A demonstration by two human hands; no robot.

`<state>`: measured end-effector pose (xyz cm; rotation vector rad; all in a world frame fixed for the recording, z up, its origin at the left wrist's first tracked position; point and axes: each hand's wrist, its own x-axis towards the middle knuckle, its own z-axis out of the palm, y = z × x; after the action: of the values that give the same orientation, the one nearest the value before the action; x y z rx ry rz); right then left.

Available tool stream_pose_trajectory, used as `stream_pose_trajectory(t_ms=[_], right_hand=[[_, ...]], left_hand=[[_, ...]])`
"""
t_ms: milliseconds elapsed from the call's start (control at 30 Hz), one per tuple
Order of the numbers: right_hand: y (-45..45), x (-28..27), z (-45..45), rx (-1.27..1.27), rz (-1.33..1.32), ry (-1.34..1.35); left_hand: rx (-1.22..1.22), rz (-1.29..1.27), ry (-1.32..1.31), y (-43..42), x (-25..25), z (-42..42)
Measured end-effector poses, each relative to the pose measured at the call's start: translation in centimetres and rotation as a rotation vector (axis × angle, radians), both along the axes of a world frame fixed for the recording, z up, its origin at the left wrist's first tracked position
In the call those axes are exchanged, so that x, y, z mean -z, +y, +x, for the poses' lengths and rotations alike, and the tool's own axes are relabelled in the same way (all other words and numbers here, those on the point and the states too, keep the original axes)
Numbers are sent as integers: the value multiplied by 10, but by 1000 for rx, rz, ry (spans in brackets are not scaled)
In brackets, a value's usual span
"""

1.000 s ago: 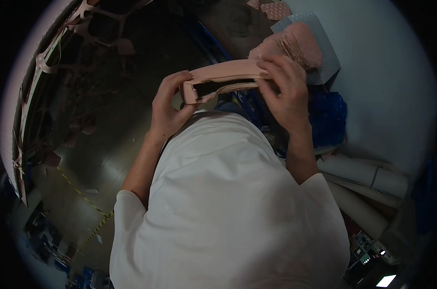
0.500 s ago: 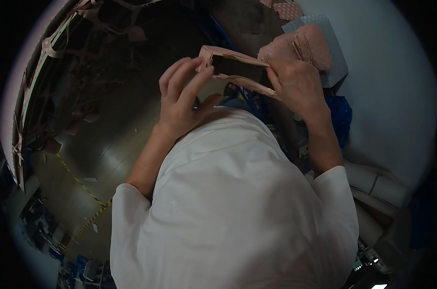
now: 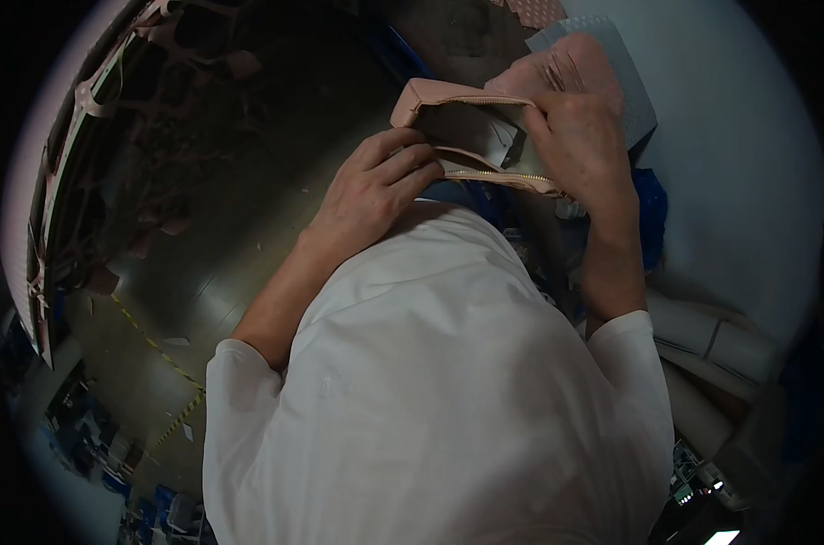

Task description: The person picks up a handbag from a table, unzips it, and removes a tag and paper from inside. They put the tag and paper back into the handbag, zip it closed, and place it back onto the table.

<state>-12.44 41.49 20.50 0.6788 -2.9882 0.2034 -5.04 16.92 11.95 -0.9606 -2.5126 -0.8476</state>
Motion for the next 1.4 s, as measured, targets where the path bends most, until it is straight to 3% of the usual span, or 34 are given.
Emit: stream_pose_trajectory(t_ms=[333,533,900,1000,1133,1267,1367,1400], right_hand=[[9,-6,14,126,98,-199],[14,-15,19,187,108,-156],[31,-21,17,264,92,-218],[30,-9,20,256,148,-217],[7,1,36,1,-144,-37],[-15,16,52,-150,-392,-396],[-19,53,47,28,-113,-478],[-19,63,43,18,-140,-480]], left_hand=[[57,46,-196,18,8,-9],[183,-105,-127,40,8,-28],[232,47,51,47,25,-41],[212,27,44,44,22,-42],[194,-106,-36,33,21,-38],[190,-234,-114,20,21,-32],[195,-218,-84,14,17,-30],[206,-212,-69,12,17,-29]])
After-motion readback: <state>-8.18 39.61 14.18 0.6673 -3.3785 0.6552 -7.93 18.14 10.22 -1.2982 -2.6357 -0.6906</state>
